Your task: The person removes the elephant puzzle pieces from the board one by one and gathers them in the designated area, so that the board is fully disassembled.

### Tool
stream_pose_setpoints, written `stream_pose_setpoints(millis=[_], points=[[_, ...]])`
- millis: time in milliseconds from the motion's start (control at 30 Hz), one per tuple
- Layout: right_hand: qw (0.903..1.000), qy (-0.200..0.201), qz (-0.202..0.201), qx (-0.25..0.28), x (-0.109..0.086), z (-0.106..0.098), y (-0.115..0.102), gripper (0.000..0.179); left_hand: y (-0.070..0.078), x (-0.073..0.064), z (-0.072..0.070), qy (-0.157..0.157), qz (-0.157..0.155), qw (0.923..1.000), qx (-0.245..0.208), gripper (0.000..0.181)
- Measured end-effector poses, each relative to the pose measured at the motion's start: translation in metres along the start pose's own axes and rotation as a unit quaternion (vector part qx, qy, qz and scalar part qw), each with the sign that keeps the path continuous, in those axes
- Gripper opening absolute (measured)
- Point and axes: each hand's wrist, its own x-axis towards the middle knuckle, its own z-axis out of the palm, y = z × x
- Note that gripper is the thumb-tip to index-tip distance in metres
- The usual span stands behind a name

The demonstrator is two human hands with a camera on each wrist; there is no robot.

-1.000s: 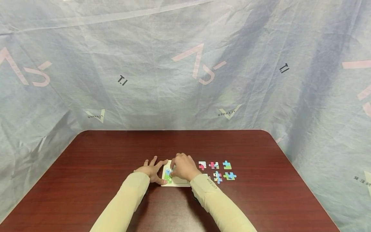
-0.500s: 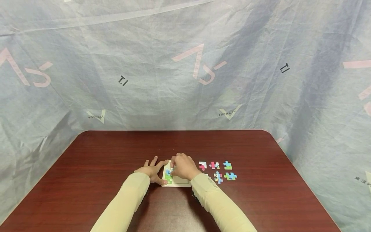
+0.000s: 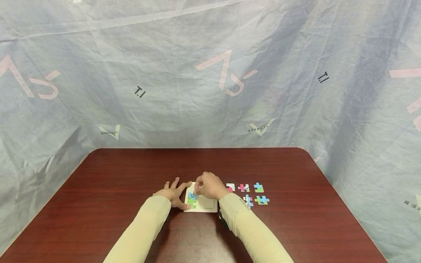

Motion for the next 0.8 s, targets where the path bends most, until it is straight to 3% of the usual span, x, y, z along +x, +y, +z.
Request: stream_pose_setpoints(millis=[433, 567, 700, 800], points=[[0.9914, 0.003, 0.081, 0.103, 0.005, -0.009, 0.007, 0.016, -0.001, 0.005, 0.002, -0.010, -0.009, 0.9999, 0.000, 0.084], [0.9924, -0.027, 0.087, 0.082, 0.002, -0.013, 0.008, 0.016, -0.004, 0.009, 0.005, -0.009, -0.005, 0.9999, -0.006, 0.085], [0.9944, -0.009, 0.095, 0.046, 0.001, -0.011, 0.006, 0.014, -0.004, 0.007, 0.004, -0.006, -0.002, 1.0000, -0.004, 0.084], [0.9969, 0.007, 0.079, 0.002, 0.001, -0.009, 0.003, 0.008, -0.003, 0.001, 0.001, -0.005, -0.002, 1.0000, -0.003, 0.082]])
